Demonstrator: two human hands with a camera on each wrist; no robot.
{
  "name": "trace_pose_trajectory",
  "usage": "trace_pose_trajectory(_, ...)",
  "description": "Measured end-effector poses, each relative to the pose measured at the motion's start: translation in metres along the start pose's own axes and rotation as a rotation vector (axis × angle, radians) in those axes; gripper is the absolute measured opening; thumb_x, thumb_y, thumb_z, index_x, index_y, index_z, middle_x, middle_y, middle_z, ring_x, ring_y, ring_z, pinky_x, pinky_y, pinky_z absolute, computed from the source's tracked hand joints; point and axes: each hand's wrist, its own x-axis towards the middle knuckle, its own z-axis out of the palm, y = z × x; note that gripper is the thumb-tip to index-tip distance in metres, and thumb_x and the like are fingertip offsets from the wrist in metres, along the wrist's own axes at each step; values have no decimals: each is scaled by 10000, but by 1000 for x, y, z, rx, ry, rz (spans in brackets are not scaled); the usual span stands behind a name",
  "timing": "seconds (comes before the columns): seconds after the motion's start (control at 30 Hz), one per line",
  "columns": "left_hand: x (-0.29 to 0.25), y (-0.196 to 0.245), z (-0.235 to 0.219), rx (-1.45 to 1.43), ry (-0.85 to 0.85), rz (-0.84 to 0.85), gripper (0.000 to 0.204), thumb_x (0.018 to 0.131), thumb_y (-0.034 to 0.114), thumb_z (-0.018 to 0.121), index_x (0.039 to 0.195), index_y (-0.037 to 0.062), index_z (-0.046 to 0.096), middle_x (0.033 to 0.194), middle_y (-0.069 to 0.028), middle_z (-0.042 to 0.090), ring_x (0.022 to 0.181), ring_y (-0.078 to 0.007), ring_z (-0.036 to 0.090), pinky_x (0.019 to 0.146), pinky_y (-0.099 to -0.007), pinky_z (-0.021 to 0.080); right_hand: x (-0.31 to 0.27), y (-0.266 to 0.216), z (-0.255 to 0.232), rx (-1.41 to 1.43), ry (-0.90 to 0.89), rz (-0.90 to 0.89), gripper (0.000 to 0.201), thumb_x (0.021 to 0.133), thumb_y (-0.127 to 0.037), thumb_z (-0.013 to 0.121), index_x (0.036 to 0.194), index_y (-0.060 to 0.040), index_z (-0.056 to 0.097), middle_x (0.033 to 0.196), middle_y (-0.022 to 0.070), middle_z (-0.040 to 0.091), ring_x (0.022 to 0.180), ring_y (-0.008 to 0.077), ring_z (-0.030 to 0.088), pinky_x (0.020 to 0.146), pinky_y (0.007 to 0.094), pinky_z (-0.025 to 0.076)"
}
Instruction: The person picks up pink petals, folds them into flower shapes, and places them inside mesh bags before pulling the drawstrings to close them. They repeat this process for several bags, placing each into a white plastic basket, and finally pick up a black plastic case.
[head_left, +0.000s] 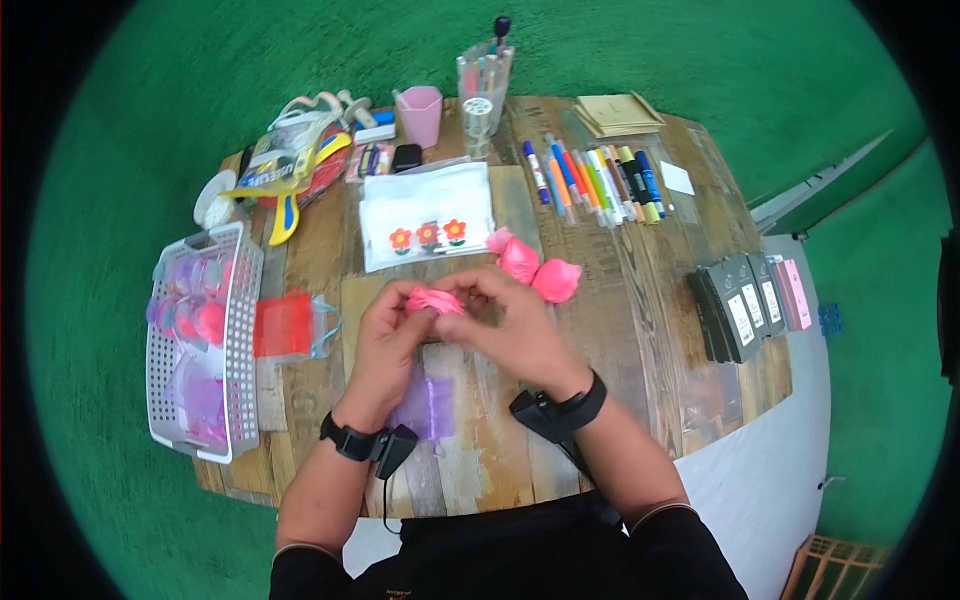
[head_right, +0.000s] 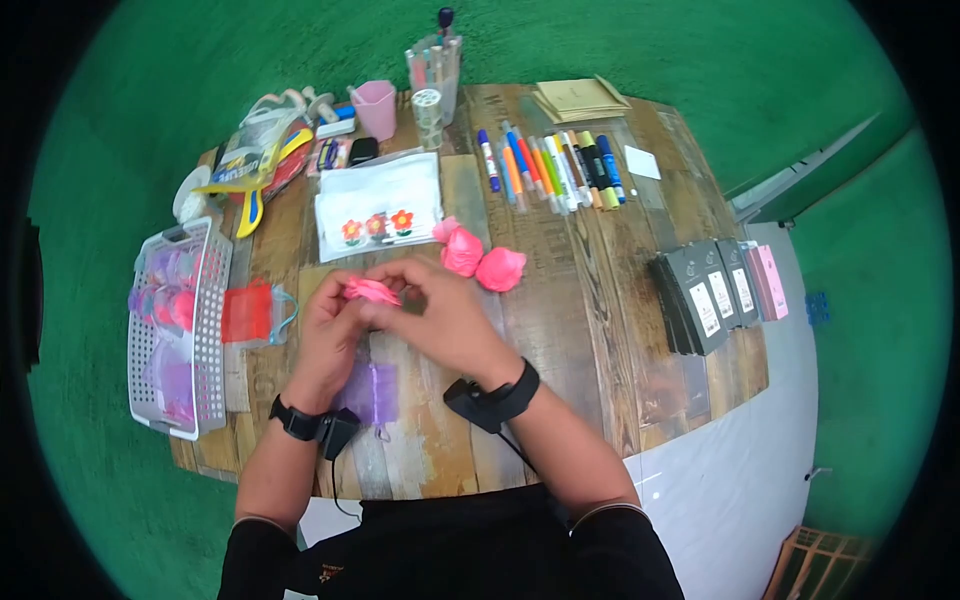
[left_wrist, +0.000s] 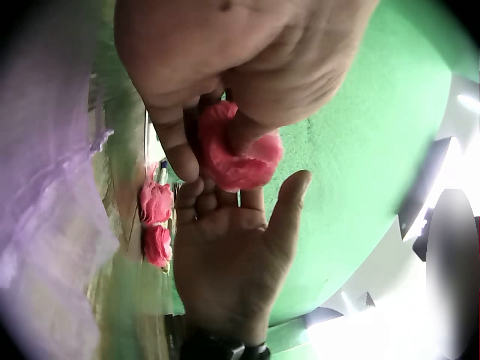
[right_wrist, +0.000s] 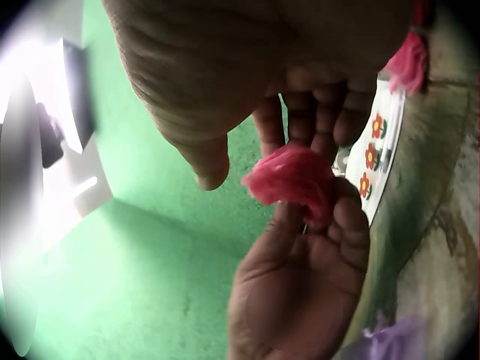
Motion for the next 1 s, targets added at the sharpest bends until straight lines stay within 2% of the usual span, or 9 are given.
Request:
trace_pose_trajectory(0.03,0,3,0,79,15,5,209,1054,-11,630,1258,31,630,1200,-57,720,1083,-122,685,968,-288,548,-2,-8,1,-239,42,-69,448,941,-261,844,1286,-11,705,1148,104,735,1011,244,715,893,365,577)
trace_pose_trajectory(0.07,0,4,2,172,49,48,216,1055,-14,629,1266,28,623,1148,-52,730,1034,-122,696,937,-283,552,-4,-9,5,-319,103,-129,516,893,-348,862,1276,-41,707,1117,143,703,1052,348,688,914,439,561)
trace_pose_trajectory(0.17,-2,6,1,284,25,100,215,1061,-7,625,1272,34,616,1144,-40,724,1011,-96,686,864,-257,556,-9,-7,14,-368,139,-84,495,889,-302,888,1266,-38,709,1134,134,705,972,301,728,861,404,591)
trace_pose_trajectory(0.2,-5,13,2,286,36,11,209,1075,20,625,1281,50,607,1106,-29,717,904,-63,666,744,-218,533,-9,-7,14,-385,146,-79,407,937,-260,832,1255,-38,708,1122,149,697,976,332,730,854,419,592)
trace_pose_trajectory(0.33,-2,14,-3,319,5,17,191,1098,100,630,1281,55,597,1005,-23,709,718,-74,613,612,-233,491,-10,10,15,-429,145,-93,329,1012,-192,703,1298,-30,682,1141,169,683,1025,375,707,864,454,579)
trace_pose_trajectory(0.5,-5,12,6,336,21,-39,204,1121,95,591,1321,88,552,982,27,637,748,-36,558,636,-198,440,-13,16,27,-516,140,-111,366,1051,-160,592,1371,14,621,1156,198,651,1071,408,681,918,474,558)
trace_pose_trajectory(0.8,-10,8,15,366,32,-38,165,1159,171,489,1313,121,517,1001,43,589,782,-36,492,663,-212,405,-14,13,30,-489,104,-89,389,1091,-236,590,1387,15,624,1144,212,674,1061,425,684,909,483,564)
trace_pose_trajectory(0.9,-7,9,11,279,47,-57,147,1152,157,488,1288,110,518,994,24,596,775,-49,501,664,-225,415,-4,5,8,-463,-13,-57,412,1062,-245,615,1388,5,640,1129,238,686,1099,399,688,938,484,557)
trace_pose_trajectory(1.0,-3,13,8,107,63,-46,135,1145,146,500,1268,93,518,1002,-4,618,773,-71,523,662,-243,434,24,-2,-35,-560,96,-168,320,1042,-271,647,1217,-18,734,1132,205,723,1065,390,709,922,505,565)
